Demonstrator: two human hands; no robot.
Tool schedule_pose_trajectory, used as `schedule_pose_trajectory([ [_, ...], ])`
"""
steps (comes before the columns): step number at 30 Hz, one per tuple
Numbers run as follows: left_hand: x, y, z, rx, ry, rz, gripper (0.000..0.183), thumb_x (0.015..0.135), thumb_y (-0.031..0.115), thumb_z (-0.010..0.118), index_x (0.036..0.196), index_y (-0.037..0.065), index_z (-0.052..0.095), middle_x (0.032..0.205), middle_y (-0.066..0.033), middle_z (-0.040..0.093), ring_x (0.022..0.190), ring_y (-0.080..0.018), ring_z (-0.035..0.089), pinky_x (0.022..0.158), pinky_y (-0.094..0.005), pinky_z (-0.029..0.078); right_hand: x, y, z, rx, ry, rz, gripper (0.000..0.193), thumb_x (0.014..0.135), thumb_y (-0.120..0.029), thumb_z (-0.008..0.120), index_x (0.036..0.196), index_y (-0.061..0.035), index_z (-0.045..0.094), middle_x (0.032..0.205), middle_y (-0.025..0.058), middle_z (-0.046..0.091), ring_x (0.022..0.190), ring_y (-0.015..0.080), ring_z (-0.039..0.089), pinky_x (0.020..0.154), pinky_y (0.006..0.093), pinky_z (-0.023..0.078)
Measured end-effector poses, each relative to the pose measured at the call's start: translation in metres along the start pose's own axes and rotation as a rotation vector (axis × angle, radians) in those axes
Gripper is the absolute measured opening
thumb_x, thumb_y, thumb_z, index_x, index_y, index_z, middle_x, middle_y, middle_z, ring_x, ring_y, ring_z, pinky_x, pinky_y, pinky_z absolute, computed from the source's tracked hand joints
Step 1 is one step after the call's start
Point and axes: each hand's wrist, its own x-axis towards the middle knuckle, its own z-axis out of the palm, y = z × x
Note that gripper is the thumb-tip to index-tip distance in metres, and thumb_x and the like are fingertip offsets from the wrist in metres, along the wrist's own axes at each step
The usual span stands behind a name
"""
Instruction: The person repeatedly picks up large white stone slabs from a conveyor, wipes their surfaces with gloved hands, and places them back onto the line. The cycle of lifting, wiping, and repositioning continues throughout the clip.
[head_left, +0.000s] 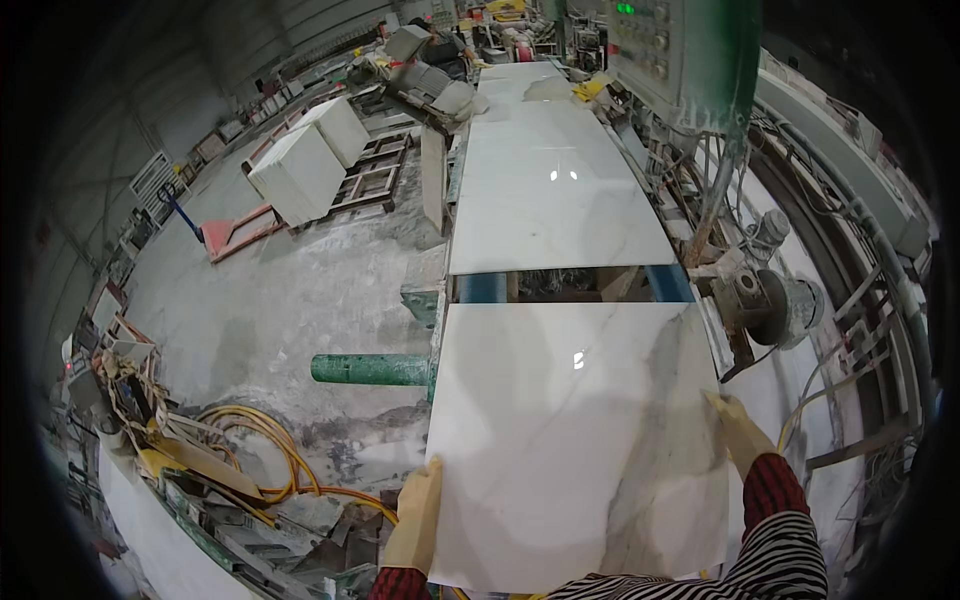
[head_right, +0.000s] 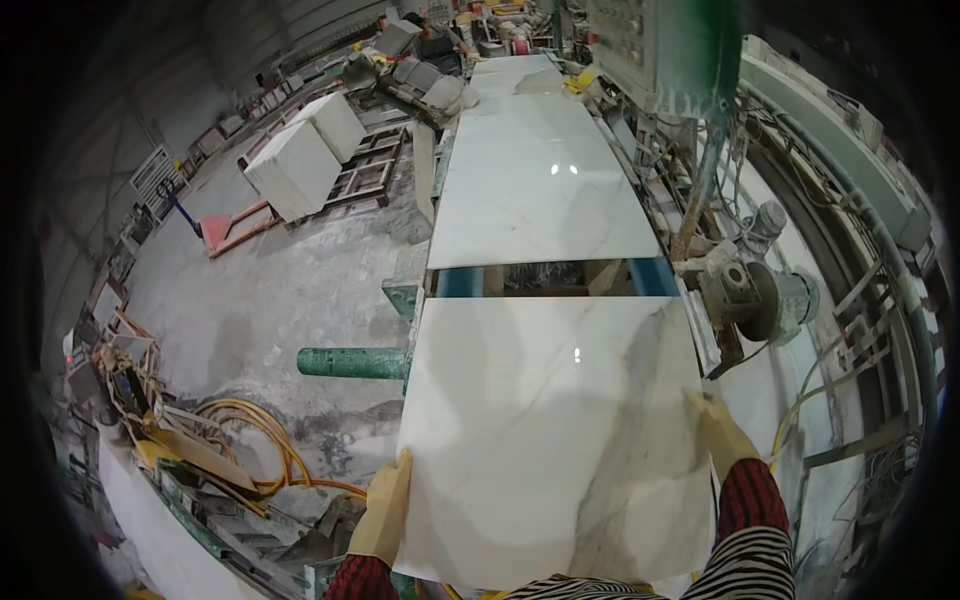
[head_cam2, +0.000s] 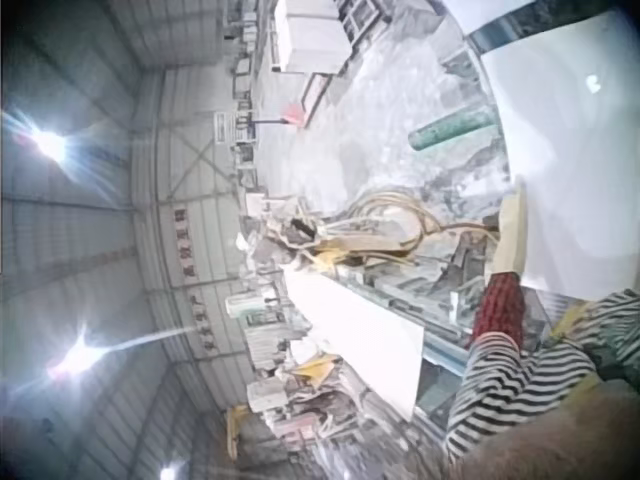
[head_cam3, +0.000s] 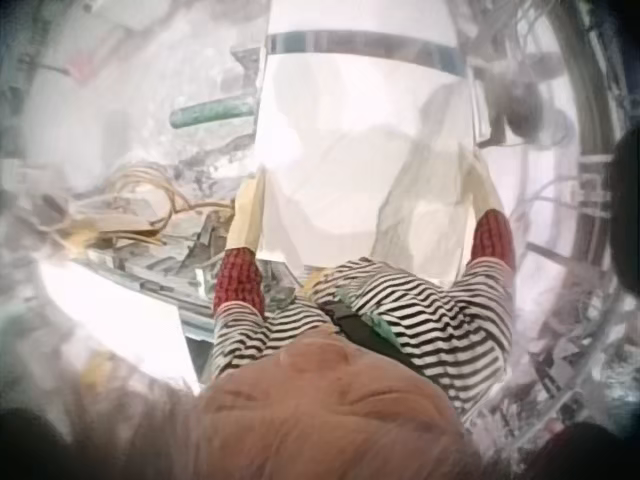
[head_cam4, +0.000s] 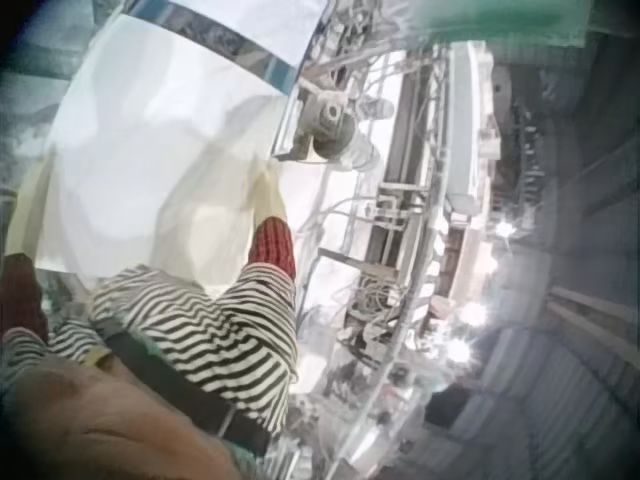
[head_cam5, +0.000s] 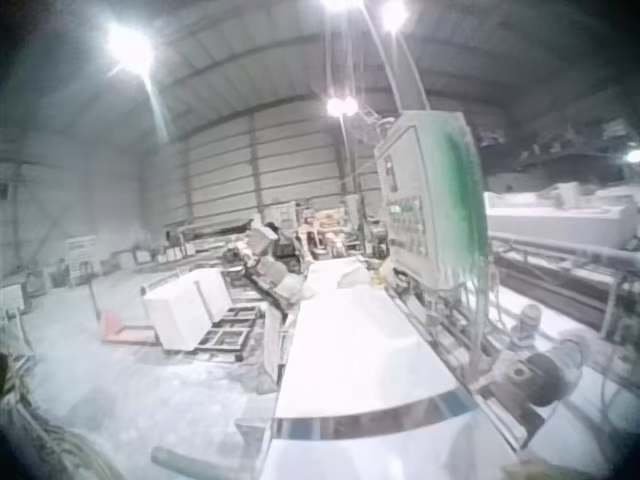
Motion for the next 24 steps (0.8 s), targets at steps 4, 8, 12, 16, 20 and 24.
schedule_pose_trajectory([
  [4, 0.036, -0.009, 0.005, 0.0, 0.006, 0.053, 0.087, 0.111, 0.076, 0.037, 0.137, 0.002, 0.074, 0.14, -0.0317, 0.074, 0.135, -0.0497, 0.068, 0.117, -0.0567, 0.051, -0.069, 0.05, -0.036, -0.115, 0.052, 0.247, 0.057, 0.096, -0.045, 0.093, 0.125, 0.0016, 0.077, 0.102, 0.0067, 0.077, 0.087, 0.0182, 0.072, 0.077, 0.0368, 0.058],
  [8, 0.037, -0.006, 0.001, -0.035, 0.076, 0.028, 0.088, 0.112, 0.076, 0.035, 0.141, 0.002, 0.073, 0.137, -0.0327, 0.074, 0.134, -0.0516, 0.068, 0.115, -0.0574, 0.05, -0.141, 0.076, -0.013, -0.046, 0.02, 0.161, 0.05, 0.097, -0.042, 0.092, 0.12, -0.0003, 0.077, 0.097, 0.0043, 0.075, 0.082, 0.0161, 0.069, 0.073, 0.0353, 0.056],
  [12, 0.063, -0.001, 0.009, -0.098, 0.064, 0.155, 0.086, 0.112, 0.076, 0.037, 0.135, 0.001, 0.073, 0.137, -0.0312, 0.075, 0.13, -0.0518, 0.069, 0.114, -0.0577, 0.051, -0.178, 0.086, -0.005, 0.023, 0.046, 0.144, 0.044, 0.098, -0.039, 0.092, 0.116, -0.0021, 0.077, 0.093, 0.0023, 0.073, 0.078, 0.0143, 0.067, 0.071, 0.0339, 0.055],
  [16, 0.051, 0.027, -0.005, -0.065, 0.059, 0.106, 0.082, 0.114, 0.073, 0.035, 0.134, 0.004, 0.073, 0.138, -0.0303, 0.074, 0.131, -0.0519, 0.068, 0.114, -0.0585, 0.051, -0.162, 0.081, 0.004, 0.019, 0.041, 0.132, 0.04, 0.099, -0.038, 0.09, 0.111, -0.0034, 0.076, 0.093, 0.0016, 0.073, 0.077, 0.0138, 0.065, 0.07, 0.0336, 0.055],
  [20, 0.077, 0.017, 0.009, -0.036, 0.122, 0.173, 0.08, 0.114, 0.072, 0.035, 0.133, 0.005, 0.073, 0.137, -0.0296, 0.074, 0.131, -0.051, 0.069, 0.113, -0.0576, 0.051, -0.163, 0.053, 0.013, -0.102, 0.052, 0.168, 0.048, 0.105, -0.035, 0.085, 0.135, 0.0015, 0.074, 0.114, 0.0084, 0.08, 0.096, 0.0199, 0.077, 0.086, 0.0389, 0.063],
  [24, 0.071, 0.029, 0.005, -0.076, 0.129, 0.157, 0.08, 0.114, 0.071, 0.038, 0.133, 0.004, 0.075, 0.134, -0.0293, 0.076, 0.128, -0.0491, 0.071, 0.112, -0.0566, 0.052, -0.167, 0.028, 0.022, -0.119, 0.064, 0.155, 0.057, 0.103, -0.039, 0.084, 0.14, 0.0031, 0.073, 0.121, 0.0112, 0.08, 0.103, 0.0226, 0.076, 0.092, 0.0401, 0.061],
])
